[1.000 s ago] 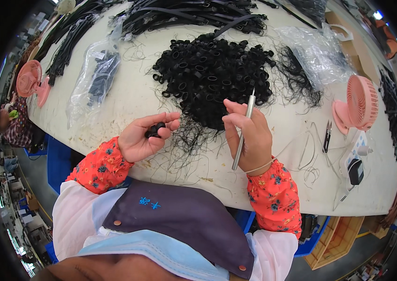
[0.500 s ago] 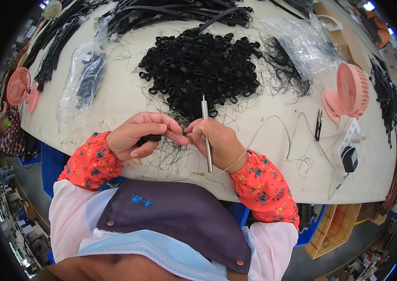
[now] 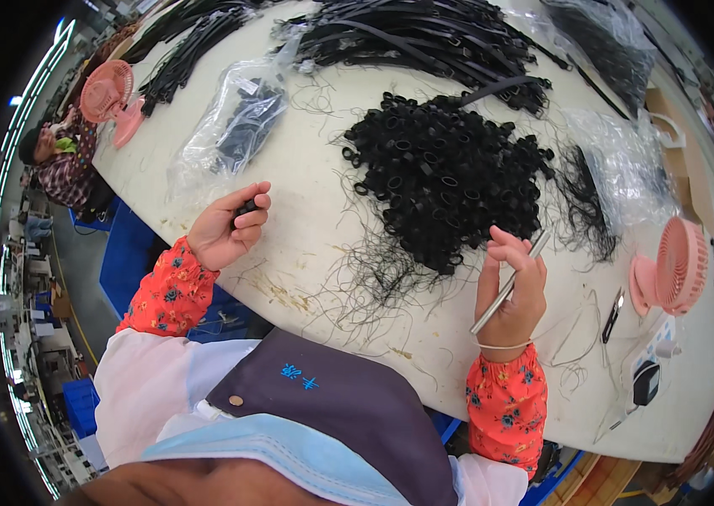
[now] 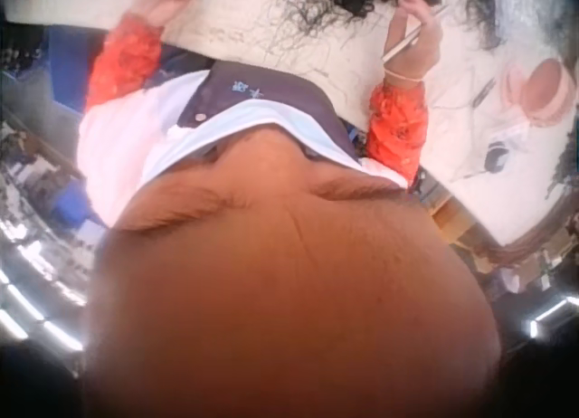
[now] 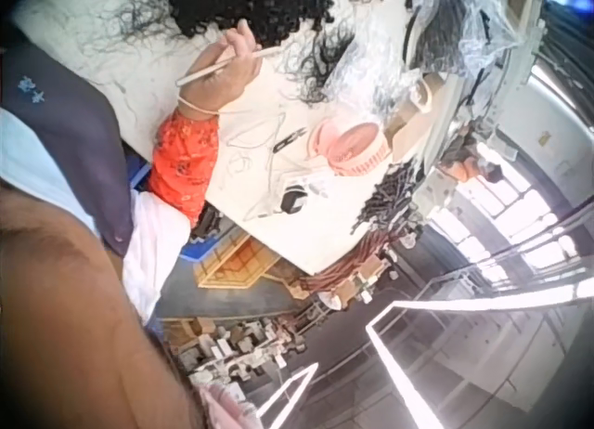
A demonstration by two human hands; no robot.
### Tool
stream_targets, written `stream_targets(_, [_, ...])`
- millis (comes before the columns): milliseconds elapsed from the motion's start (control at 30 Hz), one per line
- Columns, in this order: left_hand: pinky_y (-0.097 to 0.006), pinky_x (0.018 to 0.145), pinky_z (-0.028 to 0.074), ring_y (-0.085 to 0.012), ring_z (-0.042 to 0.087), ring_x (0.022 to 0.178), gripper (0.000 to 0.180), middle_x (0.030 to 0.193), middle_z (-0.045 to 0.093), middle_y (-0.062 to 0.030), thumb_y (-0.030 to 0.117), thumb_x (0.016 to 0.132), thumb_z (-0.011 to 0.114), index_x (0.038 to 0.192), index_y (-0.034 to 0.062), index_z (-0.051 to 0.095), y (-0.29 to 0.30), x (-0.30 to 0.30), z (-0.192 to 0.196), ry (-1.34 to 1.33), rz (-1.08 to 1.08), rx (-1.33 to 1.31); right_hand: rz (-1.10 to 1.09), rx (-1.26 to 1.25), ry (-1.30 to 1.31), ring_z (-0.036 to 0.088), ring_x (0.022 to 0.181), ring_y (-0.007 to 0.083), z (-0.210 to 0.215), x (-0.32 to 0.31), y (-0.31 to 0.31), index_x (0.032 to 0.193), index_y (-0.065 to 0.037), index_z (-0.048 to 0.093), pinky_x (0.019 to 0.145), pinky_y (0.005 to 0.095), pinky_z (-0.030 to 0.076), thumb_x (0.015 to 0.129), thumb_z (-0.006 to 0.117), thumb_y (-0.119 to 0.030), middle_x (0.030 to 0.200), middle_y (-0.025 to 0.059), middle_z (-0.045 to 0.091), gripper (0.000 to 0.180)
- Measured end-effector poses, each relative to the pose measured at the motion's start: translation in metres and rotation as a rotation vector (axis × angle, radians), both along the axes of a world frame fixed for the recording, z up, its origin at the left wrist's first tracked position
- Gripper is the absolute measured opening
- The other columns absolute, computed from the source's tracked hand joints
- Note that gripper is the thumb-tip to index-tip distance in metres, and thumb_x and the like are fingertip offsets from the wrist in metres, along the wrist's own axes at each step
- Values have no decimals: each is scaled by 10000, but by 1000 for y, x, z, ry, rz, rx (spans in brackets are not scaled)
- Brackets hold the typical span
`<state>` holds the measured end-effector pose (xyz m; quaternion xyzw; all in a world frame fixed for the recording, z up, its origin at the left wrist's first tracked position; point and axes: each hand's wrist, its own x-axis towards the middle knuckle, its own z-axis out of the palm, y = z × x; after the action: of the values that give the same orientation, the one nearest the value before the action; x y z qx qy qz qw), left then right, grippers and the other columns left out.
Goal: The person sits at a workbench and uses a metal tool to thread black hair strands through small black plastic rings. They handle the components one at a time, manipulating the hair and rings with both hands to secure the hair inside the plastic casing.
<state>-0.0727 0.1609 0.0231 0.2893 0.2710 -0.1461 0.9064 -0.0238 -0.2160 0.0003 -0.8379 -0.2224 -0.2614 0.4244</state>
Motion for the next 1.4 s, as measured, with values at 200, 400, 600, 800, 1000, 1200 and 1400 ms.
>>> stream_targets(200, [-206, 390, 275, -57, 364, 498, 115, 770, 485, 32, 166, 1006, 441, 1048, 79, 502, 58, -30, 14, -85, 194, 160, 104, 14, 46, 664, 839, 193, -2, -2, 4, 955, -24, 559, 812, 298, 506, 886, 589, 30, 1059, 174, 665, 93])
stream_targets(400, [-195, 393, 252, -38, 353, 478, 114, 723, 473, 38, 183, 972, 506, 1037, 89, 517, 98, -28, 27, -204, 105, 533, 117, 39, 68, 663, 848, 207, 0, -4, 2, 935, -32, 571, 780, 292, 513, 867, 600, 44, 1020, 157, 680, 106])
stream_targets(600, [-192, 530, 411, -89, 525, 703, 195, 905, 568, -40, 108, 919, 576, 1104, 49, 559, 133, 1, 26, -299, 207, 687, 117, 54, 90, 672, 875, 217, 0, -5, 5, 925, -46, 581, 753, 288, 494, 847, 613, 58, 984, 142, 698, 134])
stream_targets(800, [-367, 1026, 389, -257, 442, 1264, 471, 1411, 409, -159, 139, 965, 497, 1393, -2, 361, 158, 41, -3, -505, -52, 928, 109, 43, 41, 642, 766, 229, -1, -3, 6, 933, -67, 580, 713, 275, 458, 820, 620, 78, 984, 114, 705, 189])
stream_targets(1000, [-339, 1064, 320, -216, 446, 1235, 442, 1385, 448, -101, 162, 980, 474, 1377, -18, 396, 98, 32, -2, -430, 50, 1107, 90, 44, -15, 607, 728, 240, -3, 6, 2, 924, -83, 587, 668, 304, 487, 768, 633, 92, 969, 88, 705, 239])
stream_targets(1200, [-302, 877, 417, -164, 503, 948, 177, 1040, 532, -80, 104, 991, 469, 1092, -35, 512, 50, -17, -53, -568, 423, 1726, 81, 34, -82, 637, 778, 261, 3, 2, -7, 922, -84, 596, 685, 329, 503, 756, 649, 69, 947, 81, 696, 231])
stream_targets(1400, [-374, 855, 457, -308, 548, 990, 304, 1126, 561, -141, -105, 831, 573, 1104, 30, 581, -65, -13, -23, -1462, -249, 1922, 92, 85, -128, 617, 733, 257, -7, -2, -5, 894, -94, 575, 688, 364, 465, 748, 624, 63, 886, 39, 672, 219])
